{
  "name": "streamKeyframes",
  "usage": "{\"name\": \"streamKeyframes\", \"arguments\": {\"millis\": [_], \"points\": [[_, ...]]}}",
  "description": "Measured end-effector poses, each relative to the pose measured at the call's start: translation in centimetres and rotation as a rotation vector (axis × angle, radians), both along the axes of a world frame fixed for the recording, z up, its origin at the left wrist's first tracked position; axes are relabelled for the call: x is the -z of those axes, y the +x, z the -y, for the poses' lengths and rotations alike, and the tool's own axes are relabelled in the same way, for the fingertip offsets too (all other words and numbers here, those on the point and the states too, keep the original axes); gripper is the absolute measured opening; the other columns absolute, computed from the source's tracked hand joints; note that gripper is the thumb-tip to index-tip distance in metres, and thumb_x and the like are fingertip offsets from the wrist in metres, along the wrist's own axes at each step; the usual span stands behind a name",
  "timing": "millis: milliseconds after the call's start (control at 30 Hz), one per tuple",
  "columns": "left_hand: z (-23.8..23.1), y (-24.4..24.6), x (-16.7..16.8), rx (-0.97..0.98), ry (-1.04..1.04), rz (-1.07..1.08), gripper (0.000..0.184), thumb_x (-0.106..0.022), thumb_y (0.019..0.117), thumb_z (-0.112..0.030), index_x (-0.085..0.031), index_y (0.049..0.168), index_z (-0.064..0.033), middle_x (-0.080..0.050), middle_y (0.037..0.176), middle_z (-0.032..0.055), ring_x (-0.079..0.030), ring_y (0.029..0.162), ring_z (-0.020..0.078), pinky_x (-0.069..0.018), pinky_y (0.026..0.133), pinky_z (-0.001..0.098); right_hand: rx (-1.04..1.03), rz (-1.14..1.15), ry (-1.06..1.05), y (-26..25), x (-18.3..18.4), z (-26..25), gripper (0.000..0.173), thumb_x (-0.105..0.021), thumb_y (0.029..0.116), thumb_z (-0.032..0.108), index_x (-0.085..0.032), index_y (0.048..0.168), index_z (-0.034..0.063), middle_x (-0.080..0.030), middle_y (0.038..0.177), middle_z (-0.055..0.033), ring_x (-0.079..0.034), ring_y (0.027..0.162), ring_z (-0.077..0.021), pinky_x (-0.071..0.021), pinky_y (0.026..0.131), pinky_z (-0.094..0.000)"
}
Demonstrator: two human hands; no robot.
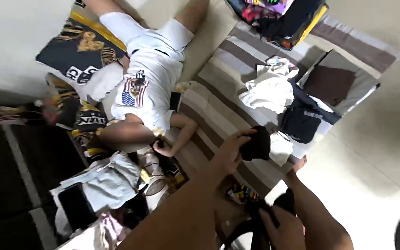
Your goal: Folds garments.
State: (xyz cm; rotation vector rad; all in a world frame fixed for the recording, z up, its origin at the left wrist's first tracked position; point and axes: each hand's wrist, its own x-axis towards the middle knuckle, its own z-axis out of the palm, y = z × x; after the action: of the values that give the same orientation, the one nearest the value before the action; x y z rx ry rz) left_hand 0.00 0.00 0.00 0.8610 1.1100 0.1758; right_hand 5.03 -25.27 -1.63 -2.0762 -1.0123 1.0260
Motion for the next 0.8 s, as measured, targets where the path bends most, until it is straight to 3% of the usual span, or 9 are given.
{"name": "streamKeyframes", "arguments": {"millis": [100, 200, 300, 367, 433, 500, 567, 633, 800], "points": [[6.0, -1.8, -5.7, 0.078, -0.025, 0.107, 0.033, -0.039, 0.1073, -0.012, -0.054, 0.136, -0.0047, -0.068, 0.115, 0.0093, -0.069, 0.097, 0.0173, -0.0593, 0.081, 0.0347, 0.218, 0.213, 0.248, 0.5, -5.1, 1.7, 0.038, -0.068, 0.089, 0.03, -0.075, 0.119, 0.0067, -0.077, 0.089, -0.0117, -0.074, 0.074, -0.0289, -0.0577, 0.064, -0.0529], [11.6, -3.8, -9.6, 0.106, -0.002, 0.229, 0.033, -0.039, 0.1067, -0.01, -0.056, 0.134, -0.0029, -0.068, 0.118, 0.0085, -0.068, 0.102, 0.0156, -0.0582, 0.087, 0.0338, 0.273, 0.397, 0.399, -0.1, -9.4, 3.7, 0.057, -0.065, 0.0904, 0.049, -0.071, 0.128, 0.0068, -0.077, 0.092, -0.0085, -0.072, 0.071, -0.0205, -0.0566, 0.059, -0.0439], [16.3, -5.5, -13.5, 0.134, -0.094, 0.274, 0.033, -0.042, 0.1078, -0.012, -0.052, 0.138, -0.0044, -0.068, 0.118, 0.0087, -0.069, 0.102, 0.0166, -0.0598, 0.087, 0.0349, 0.287, 0.602, 0.446, -1.7, -11.8, 5.9, 0.044, -0.06, 0.0872, 0.03, -0.076, 0.121, 0.0071, -0.076, 0.083, -0.0096, -0.07, 0.066, -0.0247, -0.0528, 0.058, -0.0441], [19.0, -7.0, -15.2, 0.255, -0.078, 0.326, 0.047, -0.05, 0.1036, -0.011, -0.039, 0.149, -0.0063, -0.063, 0.127, 0.0096, -0.068, 0.106, 0.0175, -0.0593, 0.09, 0.0356, 0.308, 0.626, 0.488, -2.5, -12.5, 7.7, 0.035, -0.057, 0.0886, 0.022, -0.079, 0.11, 0.0069, -0.078, 0.087, -0.0107, -0.073, 0.073, -0.0255, -0.0538, 0.064, -0.0444], [21.7, -8.3, -16.1, 0.393, 0.094, 0.323, 0.079, -0.067, 0.0894, -0.009, -0.027, 0.157, -0.0074, -0.055, 0.14, 0.0107, -0.064, 0.117, 0.0157, -0.0577, 0.095, 0.0332, 0.339, 0.486, 0.507, -2.9, -13.2, 9.7, 0.03, -0.057, 0.0904, 0.019, -0.079, 0.106, 0.0057, -0.078, 0.09, -0.0096, -0.075, 0.081, -0.021, -0.0573, 0.071, -0.0442], [24.3, -9.0, -15.9, 0.456, 0.387, 0.229, 0.085, -0.076, 0.0827, -0.009, -0.033, 0.156, -0.0072, -0.05, 0.147, 0.0135, -0.059, 0.126, 0.0148, -0.0551, 0.1, 0.0304, 0.368, 0.26, 0.53, -3.2, -14.0, 11.5, 0.023, -0.059, 0.0921, 0.017, -0.078, 0.1, 0.0057, -0.076, 0.088, -0.0028, -0.072, 0.082, -0.0065, -0.0585, 0.074, -0.0304], [26.5, -9.4, -15.0, 0.422, 0.612, 0.115, 0.071, -0.077, 0.0854, -0.02, -0.049, 0.15, -0.0093, -0.052, 0.145, 0.0161, -0.055, 0.13, 0.0182, -0.0519, 0.104, 0.0331, 0.396, -0.028, 0.583, -3.3, -14.7, 13.1, 0.015, -0.062, 0.094, 0.012, -0.076, 0.093, 0.0063, -0.073, 0.084, 0.0045, -0.067, 0.078, 0.0033, -0.0565, 0.073, -0.0182], [28.1, -9.7, -14.9, 0.375, 0.608, 0.132, 0.056, -0.073, 0.0908, -0.023, -0.056, 0.142, -0.0077, -0.055, 0.141, 0.0142, -0.055, 0.13, 0.0167, -0.0499, 0.106, 0.0321, 0.499, -0.414, 0.594, -3.3, -15.7, 14.4, 0.016, -0.06, 0.0953, 0.007, -0.073, 0.087, 0.0065, -0.068, 0.077, 0.0049, -0.064, 0.072, 0.0001, -0.0542, 0.069, -0.0189], [30.6, -10.2, -14.6, 0.301, 0.671, 0.122, 0.036, -0.053, 0.0957, -0.008, -0.059, 0.13, 0.0001, -0.067, 0.121, 0.008, -0.062, 0.113, 0.0066, -0.052, 0.099, 0.0275, 0.63, -1.021, 0.535, -3.4, -17.7, 16.8, 0.037, -0.039, 0.1025, 0.011, -0.068, 0.079, 0.0136, -0.067, 0.064, 0.0031, -0.062, 0.054, -0.0006, -0.0539, 0.052, -0.0178]]}}
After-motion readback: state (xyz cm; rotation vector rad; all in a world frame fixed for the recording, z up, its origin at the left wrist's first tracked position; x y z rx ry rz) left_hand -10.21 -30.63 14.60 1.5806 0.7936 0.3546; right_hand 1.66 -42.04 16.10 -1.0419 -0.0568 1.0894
